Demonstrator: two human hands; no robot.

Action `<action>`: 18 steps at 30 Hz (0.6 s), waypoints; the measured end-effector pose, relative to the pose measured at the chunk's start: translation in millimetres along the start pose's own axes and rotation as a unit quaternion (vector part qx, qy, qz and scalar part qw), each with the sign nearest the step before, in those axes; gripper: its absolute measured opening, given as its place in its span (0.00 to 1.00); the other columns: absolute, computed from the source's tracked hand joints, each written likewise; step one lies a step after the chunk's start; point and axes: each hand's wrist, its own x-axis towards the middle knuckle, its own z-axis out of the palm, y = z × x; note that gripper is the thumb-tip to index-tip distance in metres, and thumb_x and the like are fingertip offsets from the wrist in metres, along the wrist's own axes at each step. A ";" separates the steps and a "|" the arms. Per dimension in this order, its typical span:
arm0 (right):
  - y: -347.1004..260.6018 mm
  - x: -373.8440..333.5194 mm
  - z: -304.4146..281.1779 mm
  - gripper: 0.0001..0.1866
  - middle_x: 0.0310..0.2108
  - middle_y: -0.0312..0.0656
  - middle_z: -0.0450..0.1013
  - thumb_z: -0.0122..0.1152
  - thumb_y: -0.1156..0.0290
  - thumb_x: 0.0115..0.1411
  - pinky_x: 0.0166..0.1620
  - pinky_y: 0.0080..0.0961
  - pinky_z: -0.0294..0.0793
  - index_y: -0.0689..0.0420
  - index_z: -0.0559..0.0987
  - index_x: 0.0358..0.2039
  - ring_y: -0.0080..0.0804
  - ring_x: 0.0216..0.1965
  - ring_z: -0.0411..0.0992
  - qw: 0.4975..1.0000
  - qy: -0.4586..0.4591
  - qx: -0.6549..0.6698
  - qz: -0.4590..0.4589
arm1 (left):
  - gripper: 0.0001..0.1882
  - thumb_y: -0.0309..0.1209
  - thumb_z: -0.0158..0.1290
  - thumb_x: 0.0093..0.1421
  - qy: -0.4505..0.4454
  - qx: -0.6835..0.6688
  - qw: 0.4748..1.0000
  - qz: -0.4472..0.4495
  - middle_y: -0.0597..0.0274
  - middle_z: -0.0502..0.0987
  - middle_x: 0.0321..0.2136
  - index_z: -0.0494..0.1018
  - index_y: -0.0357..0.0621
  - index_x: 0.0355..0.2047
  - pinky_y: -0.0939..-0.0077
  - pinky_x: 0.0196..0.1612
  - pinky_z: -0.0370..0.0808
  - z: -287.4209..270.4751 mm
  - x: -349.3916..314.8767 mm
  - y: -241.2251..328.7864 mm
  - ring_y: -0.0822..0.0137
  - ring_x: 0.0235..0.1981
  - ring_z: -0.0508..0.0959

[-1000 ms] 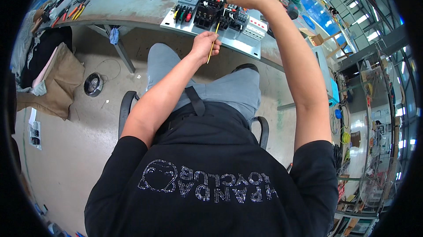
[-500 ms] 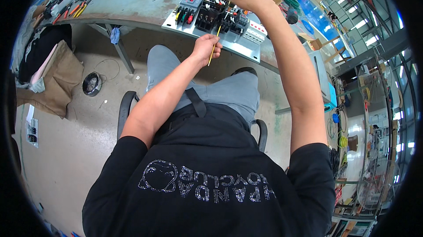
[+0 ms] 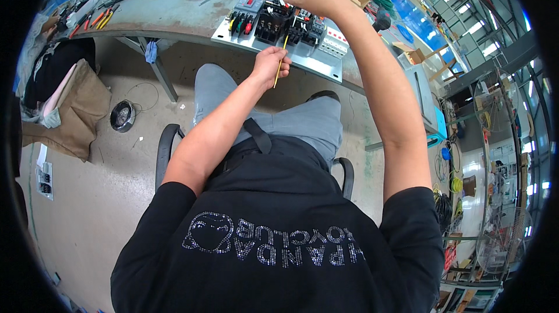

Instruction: The person assembles an electrical control panel by connecting multicolored wires to terminal blocks and contactors. They use a screwdriver to tighten connections and pliers to strip wire ends, organizing the wiring throughout the process.

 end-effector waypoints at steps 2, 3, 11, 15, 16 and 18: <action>-7.2 1.4 -7.1 0.21 0.40 0.52 0.84 0.67 0.53 0.67 0.49 0.45 0.80 0.51 0.81 0.55 0.53 0.43 0.83 0.999 -0.030 -0.011 0.028 | 0.07 0.30 0.53 0.76 -0.002 0.002 1.000 0.000 0.59 0.80 0.28 0.74 0.40 0.45 0.76 0.21 0.79 -1.0 -0.9 0.4 0.73 0.21 0.78; -4.4 2.0 -5.9 0.20 0.40 0.52 0.84 0.66 0.54 0.67 0.49 0.45 0.80 0.50 0.81 0.55 0.53 0.43 0.82 0.999 -0.026 -0.009 0.021 | 0.07 0.30 0.53 0.76 -0.004 0.000 1.000 -0.001 0.59 0.80 0.28 0.74 0.40 0.46 0.76 0.21 0.79 -0.3 -1.5 0.4 0.73 0.21 0.78; -5.6 0.7 1.1 0.25 0.40 0.54 0.83 0.64 0.65 0.62 0.49 0.45 0.80 0.46 0.79 0.61 0.53 0.43 0.82 1.000 -0.021 0.017 -0.010 | 0.07 0.30 0.53 0.76 -0.011 0.003 1.000 0.005 0.58 0.81 0.29 0.74 0.39 0.47 0.75 0.22 0.80 4.1 -1.9 2.8 0.72 0.21 0.79; -5.0 -0.9 -1.9 0.28 0.41 0.55 0.83 0.65 0.66 0.59 0.49 0.45 0.80 0.46 0.78 0.62 0.53 0.43 0.82 0.999 -0.024 0.030 -0.021 | 0.07 0.31 0.53 0.76 -0.008 0.006 1.000 0.005 0.58 0.81 0.29 0.75 0.39 0.46 0.75 0.22 0.80 5.6 0.0 4.2 0.72 0.22 0.79; -4.0 -1.4 -2.6 0.27 0.40 0.55 0.83 0.65 0.65 0.59 0.49 0.45 0.80 0.46 0.78 0.62 0.53 0.43 0.82 0.999 -0.026 0.018 -0.020 | 0.07 0.31 0.53 0.76 -0.008 0.006 1.000 0.004 0.58 0.81 0.29 0.75 0.39 0.46 0.75 0.22 0.80 6.3 0.0 4.3 0.72 0.22 0.79; -9.9 -1.1 -5.4 0.26 0.40 0.54 0.83 0.66 0.63 0.60 0.49 0.44 0.79 0.47 0.78 0.61 0.52 0.43 0.82 0.999 -0.037 0.020 -0.004 | 0.07 0.31 0.53 0.76 -0.002 0.009 1.000 0.005 0.58 0.81 0.29 0.75 0.39 0.46 0.75 0.22 0.80 4.7 0.2 4.7 0.71 0.22 0.79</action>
